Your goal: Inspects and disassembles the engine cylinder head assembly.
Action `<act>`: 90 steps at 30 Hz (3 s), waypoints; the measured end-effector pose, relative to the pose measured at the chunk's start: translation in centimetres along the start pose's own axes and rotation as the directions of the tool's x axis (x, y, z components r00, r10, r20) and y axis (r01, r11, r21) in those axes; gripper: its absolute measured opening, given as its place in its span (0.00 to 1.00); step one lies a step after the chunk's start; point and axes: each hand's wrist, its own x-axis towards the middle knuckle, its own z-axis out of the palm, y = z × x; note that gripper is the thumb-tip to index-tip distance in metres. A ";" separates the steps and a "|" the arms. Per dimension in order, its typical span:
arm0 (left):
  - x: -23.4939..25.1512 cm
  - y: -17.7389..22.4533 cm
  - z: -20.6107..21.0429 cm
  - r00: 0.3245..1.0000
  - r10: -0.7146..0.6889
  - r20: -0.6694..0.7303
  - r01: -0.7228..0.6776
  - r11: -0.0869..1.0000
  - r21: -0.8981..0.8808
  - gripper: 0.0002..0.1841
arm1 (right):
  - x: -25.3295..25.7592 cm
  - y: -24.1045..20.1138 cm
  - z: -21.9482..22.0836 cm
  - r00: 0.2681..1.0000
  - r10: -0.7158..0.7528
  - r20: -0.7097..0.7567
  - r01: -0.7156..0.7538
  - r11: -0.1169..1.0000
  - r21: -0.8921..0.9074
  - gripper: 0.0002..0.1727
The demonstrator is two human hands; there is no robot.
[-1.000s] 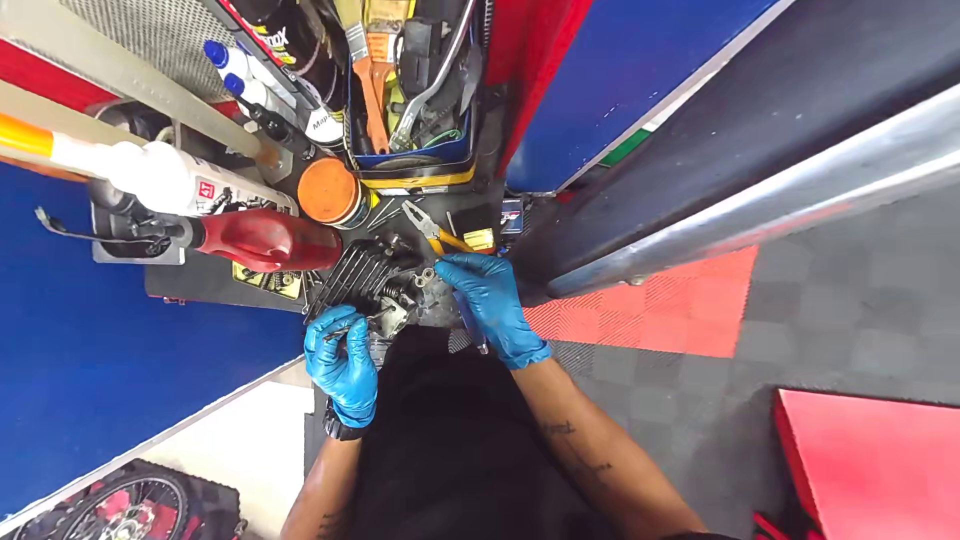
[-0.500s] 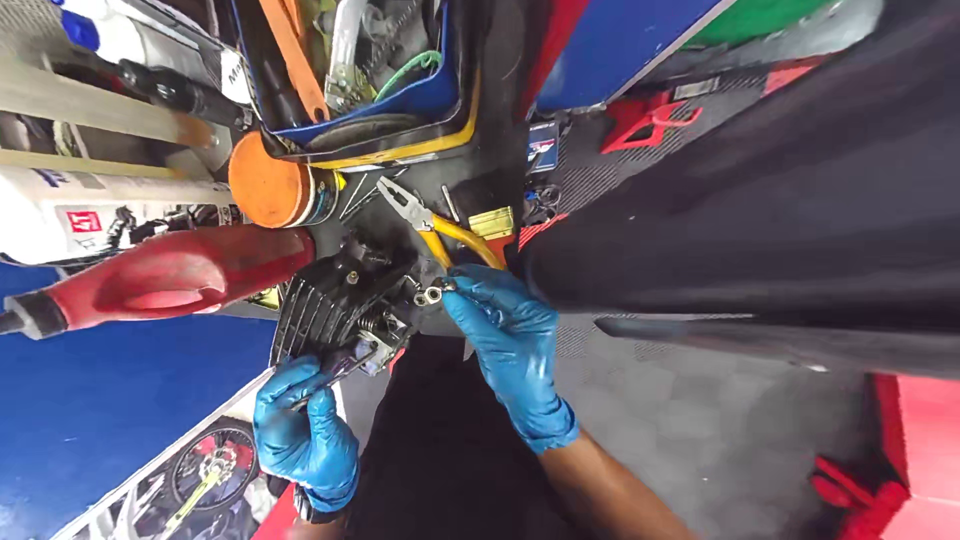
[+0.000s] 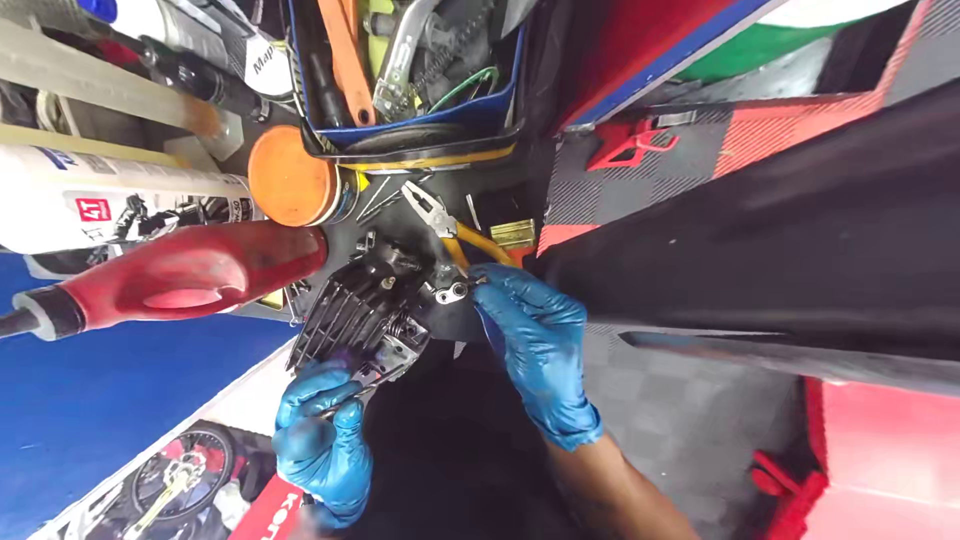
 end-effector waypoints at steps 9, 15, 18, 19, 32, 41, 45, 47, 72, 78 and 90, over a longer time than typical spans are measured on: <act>0.4 0.3 -0.2 0.998 -0.004 0.064 0.002 0.999 0.040 0.06 | -0.1 0.2 0.2 0.998 -0.042 -0.043 0.040 0.998 -0.041 0.06; 1.4 1.5 -0.3 0.996 0.009 0.086 -0.011 1.000 0.023 0.06 | -0.5 0.3 0.1 0.997 -0.062 -0.050 0.061 0.998 -0.021 0.07; 4.1 3.8 -0.4 0.990 0.083 0.116 -0.087 0.996 0.026 0.06 | -0.8 0.2 0.0 0.997 -0.070 -0.040 0.068 0.997 -0.041 0.06; 5.4 4.5 -0.2 0.986 0.114 0.125 -0.118 0.993 0.029 0.06 | -0.9 0.0 -0.1 0.997 -0.070 -0.034 0.069 0.997 -0.046 0.06; 18.4 -0.8 4.5 0.846 -0.481 0.231 0.409 0.863 0.297 0.04 | -1.7 -3.0 0.0 0.999 0.002 0.032 -0.004 0.998 0.068 0.09; 19.2 -2.0 4.5 0.738 -0.635 0.226 0.502 0.741 0.446 0.13 | -1.5 -5.5 0.7 0.996 -0.032 0.087 0.028 0.999 0.044 0.09; 16.1 2.4 2.5 0.916 -0.295 0.272 0.186 0.913 0.364 0.13 | -1.2 -7.7 1.4 0.993 -0.020 0.116 0.024 0.999 -0.028 0.07; 13.7 4.6 2.1 0.918 -0.131 0.375 0.103 0.990 0.094 0.14 | -1.1 -9.0 2.0 0.991 -0.017 0.130 0.026 0.997 -0.068 0.06; 6.7 6.7 0.9 0.965 0.252 0.070 -0.254 0.967 0.027 0.12 | -1.7 -12.2 7.4 0.908 0.158 0.389 -0.185 0.982 0.035 0.07; 6.9 6.4 0.5 0.963 0.261 0.061 -0.262 0.965 0.009 0.11 | -1.8 -12.0 7.7 0.905 0.175 0.387 -0.215 0.975 0.061 0.07; 7.5 6.1 0.0 0.967 0.239 0.089 -0.233 0.970 -0.074 0.12 | -1.7 -11.6 7.9 0.893 0.163 0.420 -0.236 0.963 0.127 0.08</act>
